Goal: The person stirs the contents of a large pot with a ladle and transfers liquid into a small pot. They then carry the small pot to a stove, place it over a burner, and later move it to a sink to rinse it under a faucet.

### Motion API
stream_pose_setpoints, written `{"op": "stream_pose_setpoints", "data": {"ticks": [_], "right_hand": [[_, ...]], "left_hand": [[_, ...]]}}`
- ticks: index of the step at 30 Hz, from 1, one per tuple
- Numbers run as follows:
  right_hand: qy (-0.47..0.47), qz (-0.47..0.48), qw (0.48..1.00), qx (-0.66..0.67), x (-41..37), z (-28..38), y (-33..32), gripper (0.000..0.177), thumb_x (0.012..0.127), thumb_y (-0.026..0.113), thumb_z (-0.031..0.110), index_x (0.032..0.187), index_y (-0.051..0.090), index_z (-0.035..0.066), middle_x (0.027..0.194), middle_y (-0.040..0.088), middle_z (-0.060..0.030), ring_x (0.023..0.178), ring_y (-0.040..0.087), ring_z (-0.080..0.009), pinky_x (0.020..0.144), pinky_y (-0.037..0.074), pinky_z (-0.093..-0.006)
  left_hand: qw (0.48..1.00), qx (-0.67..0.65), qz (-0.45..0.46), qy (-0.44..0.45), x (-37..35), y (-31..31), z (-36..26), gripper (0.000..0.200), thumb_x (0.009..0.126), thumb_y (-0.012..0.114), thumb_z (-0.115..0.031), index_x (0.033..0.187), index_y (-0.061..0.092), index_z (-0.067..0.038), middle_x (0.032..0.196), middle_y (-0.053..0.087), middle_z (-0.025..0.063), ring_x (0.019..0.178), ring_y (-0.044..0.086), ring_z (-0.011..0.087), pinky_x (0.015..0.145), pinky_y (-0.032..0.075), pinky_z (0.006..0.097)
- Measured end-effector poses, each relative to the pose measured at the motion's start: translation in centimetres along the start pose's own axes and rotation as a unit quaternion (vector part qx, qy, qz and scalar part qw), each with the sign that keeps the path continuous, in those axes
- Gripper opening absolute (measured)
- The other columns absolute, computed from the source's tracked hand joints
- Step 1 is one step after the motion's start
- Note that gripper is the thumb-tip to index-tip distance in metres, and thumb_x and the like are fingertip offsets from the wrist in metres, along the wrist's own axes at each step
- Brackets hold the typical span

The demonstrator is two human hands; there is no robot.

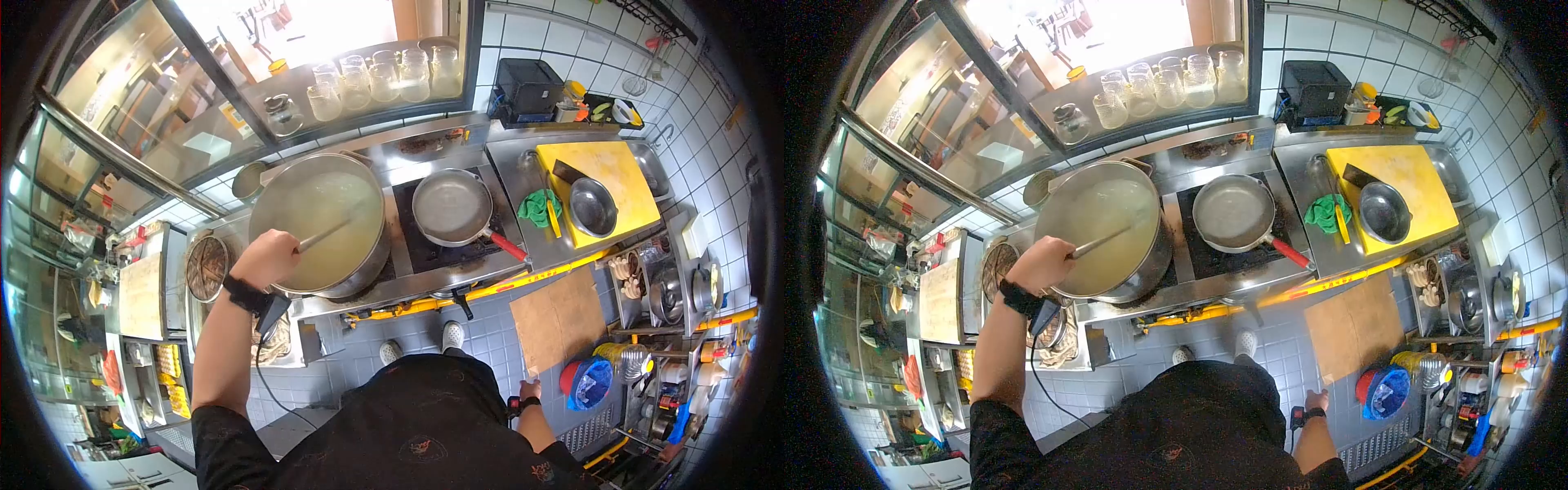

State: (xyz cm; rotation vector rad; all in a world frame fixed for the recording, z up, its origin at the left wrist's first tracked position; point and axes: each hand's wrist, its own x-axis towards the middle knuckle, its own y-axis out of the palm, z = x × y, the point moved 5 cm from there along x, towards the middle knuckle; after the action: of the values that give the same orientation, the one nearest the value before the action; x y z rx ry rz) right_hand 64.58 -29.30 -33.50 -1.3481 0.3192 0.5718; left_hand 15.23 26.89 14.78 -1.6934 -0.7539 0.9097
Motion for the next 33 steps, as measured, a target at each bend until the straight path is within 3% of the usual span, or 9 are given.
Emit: {"op": "stream_pose_setpoints", "data": {"ticks": [7, 9, 15, 16, 20, 25, 29, 31, 33], "right_hand": [[0.014, -0.001, 1.0, -0.006, 0.1, 0.8, -0.1, 0.071, 0.078, 0.074, 0.03, 0.134, 0.048, -0.005, 0.123, 0.061, -0.0281, 0.115, 0.061, -0.0385, 0.099, 0.049, -0.0409], [0.006, -0.003, 1.0, -0.003, -0.6, 1.9, -1.1, 0.071, 0.078, 0.074, 0.031, 0.133, 0.048, -0.006, 0.123, 0.061, -0.0283, 0.115, 0.061, -0.0385, 0.099, 0.049, -0.0412], [-0.01, 0.018, 1.0, -0.021, -1.8, 3.7, -2.6, 0.064, 0.086, 0.063, 0.041, 0.131, 0.05, -0.003, 0.121, 0.065, -0.0244, 0.114, 0.062, -0.0358, 0.1, 0.048, -0.0402], [0.002, 0.011, 0.999, -0.039, -1.5, 3.2, -2.6, 0.062, 0.086, 0.064, 0.041, 0.131, 0.051, -0.001, 0.12, 0.065, -0.0239, 0.114, 0.063, -0.0357, 0.1, 0.048, -0.041], [-0.073, 0.095, 0.986, -0.12, 2.0, 0.4, 0.4, 0.07, 0.082, 0.071, 0.042, 0.134, 0.049, 0.001, 0.124, 0.064, -0.0237, 0.116, 0.061, -0.0369, 0.101, 0.047, -0.0421], [0.026, 0.013, 0.996, -0.081, -0.7, 2.4, -1.9, 0.042, 0.094, 0.057, 0.031, 0.131, 0.057, 0.01, 0.125, 0.062, -0.0238, 0.118, 0.061, -0.0302, 0.098, 0.05, -0.0433], [0.014, -0.021, 0.998, -0.06, 1.5, -0.7, 0.4, 0.033, 0.098, 0.046, 0.026, 0.125, 0.064, 0.02, 0.126, 0.061, -0.0247, 0.12, 0.059, -0.0312, 0.095, 0.051, -0.0438], [-0.097, 0.083, 0.967, -0.22, 0.8, 0.7, 0.4, 0.03, 0.098, 0.047, 0.029, 0.121, 0.067, 0.024, 0.129, 0.059, -0.026, 0.122, 0.058, -0.0362, 0.096, 0.051, -0.0447], [-0.116, 0.083, 0.964, -0.223, 0.5, 0.7, 0.5, 0.029, 0.097, 0.048, 0.028, 0.117, 0.068, 0.025, 0.124, 0.061, -0.0257, 0.121, 0.058, -0.0373, 0.095, 0.051, -0.045]], "left_hand": [[0.986, -0.06, 0.146, 0.058, -4.1, -2.0, 1.9, 0.021, 0.079, 0.067, -0.017, 0.093, 0.071, -0.002, 0.075, 0.063, 0.0214, 0.069, 0.064, 0.036, 0.066, 0.05, 0.0422], [0.975, -0.018, 0.201, -0.094, -5.7, -3.9, 3.2, 0.021, 0.073, 0.072, -0.02, 0.079, 0.068, -0.001, 0.076, 0.065, 0.021, 0.072, 0.064, 0.0373, 0.065, 0.05, 0.0428], [0.963, 0.153, 0.112, -0.191, -4.9, -4.0, 10.0, 0.018, 0.071, 0.07, -0.019, 0.08, 0.073, -0.004, 0.075, 0.067, 0.0193, 0.072, 0.066, 0.0373, 0.067, 0.053, 0.0441], [0.973, 0.184, 0.045, -0.13, -4.3, -3.6, 10.7, 0.018, 0.07, 0.07, -0.017, 0.077, 0.071, -0.001, 0.076, 0.066, 0.0223, 0.075, 0.066, 0.0404, 0.068, 0.053, 0.046], [0.977, 0.152, -0.034, -0.144, -1.5, -2.4, 9.7, 0.018, 0.07, 0.069, -0.015, 0.076, 0.07, 0.002, 0.079, 0.066, 0.0253, 0.077, 0.066, 0.0424, 0.07, 0.054, 0.0476], [0.99, 0.09, -0.084, -0.068, 2.6, 0.5, 6.8, 0.015, 0.073, 0.066, -0.011, 0.076, 0.069, 0.003, 0.079, 0.066, 0.0255, 0.079, 0.067, 0.0423, 0.073, 0.054, 0.0485], [0.999, 0.01, -0.039, -0.033, 2.6, 1.8, 4.2, 0.017, 0.076, 0.064, -0.013, 0.082, 0.069, 0.002, 0.078, 0.065, 0.0249, 0.079, 0.065, 0.0422, 0.071, 0.053, 0.0464], [1.0, -0.007, -0.012, -0.012, 1.3, 0.9, 2.1, 0.017, 0.077, 0.064, -0.014, 0.083, 0.069, 0.002, 0.078, 0.065, 0.0247, 0.077, 0.064, 0.0418, 0.07, 0.052, 0.0457], [1.0, -0.025, 0.015, 0.008, -0.2, -0.2, 0.9, 0.018, 0.078, 0.064, -0.014, 0.085, 0.068, 0.002, 0.077, 0.064, 0.0245, 0.075, 0.063, 0.0414, 0.069, 0.052, 0.045]]}}
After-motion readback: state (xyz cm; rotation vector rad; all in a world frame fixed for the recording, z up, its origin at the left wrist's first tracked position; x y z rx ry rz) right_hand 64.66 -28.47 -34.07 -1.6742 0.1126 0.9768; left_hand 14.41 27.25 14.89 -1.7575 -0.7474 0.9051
